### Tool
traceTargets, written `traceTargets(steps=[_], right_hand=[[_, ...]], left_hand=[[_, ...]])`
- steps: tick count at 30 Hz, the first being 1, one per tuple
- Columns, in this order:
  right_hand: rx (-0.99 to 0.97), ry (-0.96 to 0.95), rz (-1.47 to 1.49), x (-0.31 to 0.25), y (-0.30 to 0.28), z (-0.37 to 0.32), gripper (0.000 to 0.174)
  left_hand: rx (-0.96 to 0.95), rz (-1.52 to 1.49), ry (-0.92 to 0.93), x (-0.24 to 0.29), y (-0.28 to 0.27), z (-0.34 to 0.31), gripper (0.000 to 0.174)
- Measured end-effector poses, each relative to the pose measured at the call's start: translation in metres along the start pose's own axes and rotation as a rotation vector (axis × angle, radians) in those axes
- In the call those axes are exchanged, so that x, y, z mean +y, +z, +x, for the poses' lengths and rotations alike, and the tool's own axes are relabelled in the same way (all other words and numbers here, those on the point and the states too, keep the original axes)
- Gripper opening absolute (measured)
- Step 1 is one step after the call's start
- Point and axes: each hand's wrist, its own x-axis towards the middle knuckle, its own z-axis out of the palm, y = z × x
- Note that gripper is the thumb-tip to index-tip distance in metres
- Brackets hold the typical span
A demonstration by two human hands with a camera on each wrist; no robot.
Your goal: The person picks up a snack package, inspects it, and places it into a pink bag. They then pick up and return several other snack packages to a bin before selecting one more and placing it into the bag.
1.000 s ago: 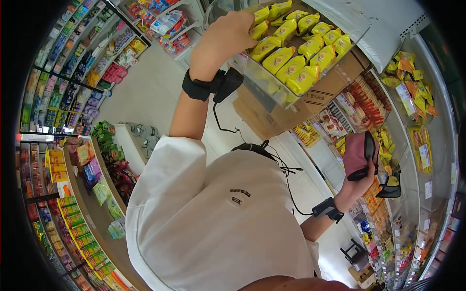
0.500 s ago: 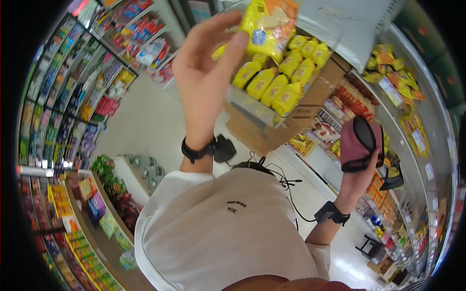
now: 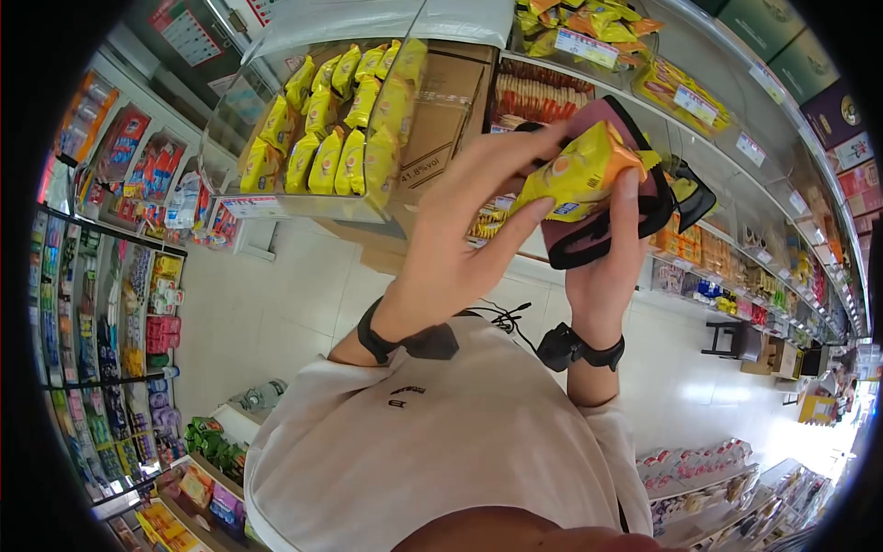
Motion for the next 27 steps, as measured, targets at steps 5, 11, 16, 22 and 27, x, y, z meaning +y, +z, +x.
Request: traceTargets(steps=[5,11,16,22,27], right_hand=[[0.017,-0.199,-0.331,0.005,-0.013,-0.002,0.036],[-0.009,-0.309,-0.675,0.013,-0.038,-0.002,0.032],[-0.017,-0.239,-0.636,0.000,-0.037,-0.010,0.033],[-0.087,-0.393,-0.995,-0.002,-0.054,-0.013,0.037],[-0.028,-0.270,-0.752,0.005,-0.056,-0.015,0.033]], left_hand=[[0.151,-0.262,-0.175,-0.008,0.029,0.005,0.034],[0.144,0.009,-0.019,-0.030,0.034,0.008,0.028],[-0.028,-0.063,-0.052,-0.019,0.026,0.010,0.028],[-0.042,-0.428,-0.338,-0.034,0.026,0.008,0.019],[0.136,-0.722,-0.544,-0.036,0.051,0.004,0.016]])
